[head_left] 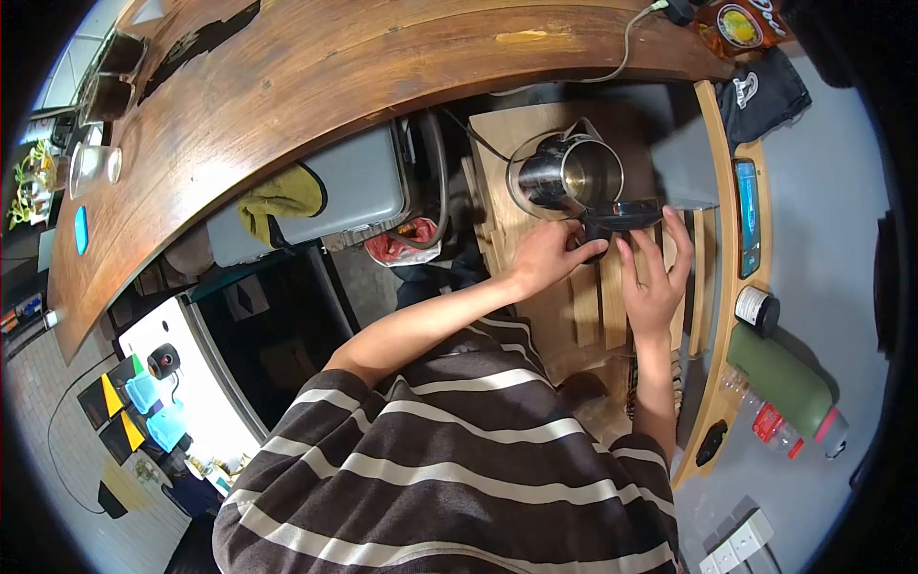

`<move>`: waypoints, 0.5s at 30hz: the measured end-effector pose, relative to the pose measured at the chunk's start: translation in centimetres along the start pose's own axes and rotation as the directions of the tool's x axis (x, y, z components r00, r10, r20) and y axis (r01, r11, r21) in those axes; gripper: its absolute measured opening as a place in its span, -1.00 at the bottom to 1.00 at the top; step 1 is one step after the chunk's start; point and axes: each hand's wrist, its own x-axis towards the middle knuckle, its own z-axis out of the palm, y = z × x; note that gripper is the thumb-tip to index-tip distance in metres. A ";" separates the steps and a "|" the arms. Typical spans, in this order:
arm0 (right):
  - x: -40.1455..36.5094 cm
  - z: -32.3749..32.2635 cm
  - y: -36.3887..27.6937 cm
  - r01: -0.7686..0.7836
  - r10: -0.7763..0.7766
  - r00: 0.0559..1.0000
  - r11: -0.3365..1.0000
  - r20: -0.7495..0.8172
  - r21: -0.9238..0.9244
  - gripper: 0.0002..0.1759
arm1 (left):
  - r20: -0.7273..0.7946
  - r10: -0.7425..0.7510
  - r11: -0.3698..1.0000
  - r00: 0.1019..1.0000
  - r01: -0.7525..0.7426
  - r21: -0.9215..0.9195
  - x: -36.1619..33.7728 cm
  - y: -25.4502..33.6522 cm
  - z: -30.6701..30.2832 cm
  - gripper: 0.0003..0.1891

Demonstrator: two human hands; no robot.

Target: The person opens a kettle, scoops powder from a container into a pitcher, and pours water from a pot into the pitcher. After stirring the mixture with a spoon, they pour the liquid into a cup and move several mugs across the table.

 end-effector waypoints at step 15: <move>-4.2 -0.8 -0.2 0.032 -0.035 0.999 0.993 -0.026 -0.118 -0.56 | -0.055 0.043 0.999 0.998 -0.045 -0.028 0.0 -0.4 0.3 -0.62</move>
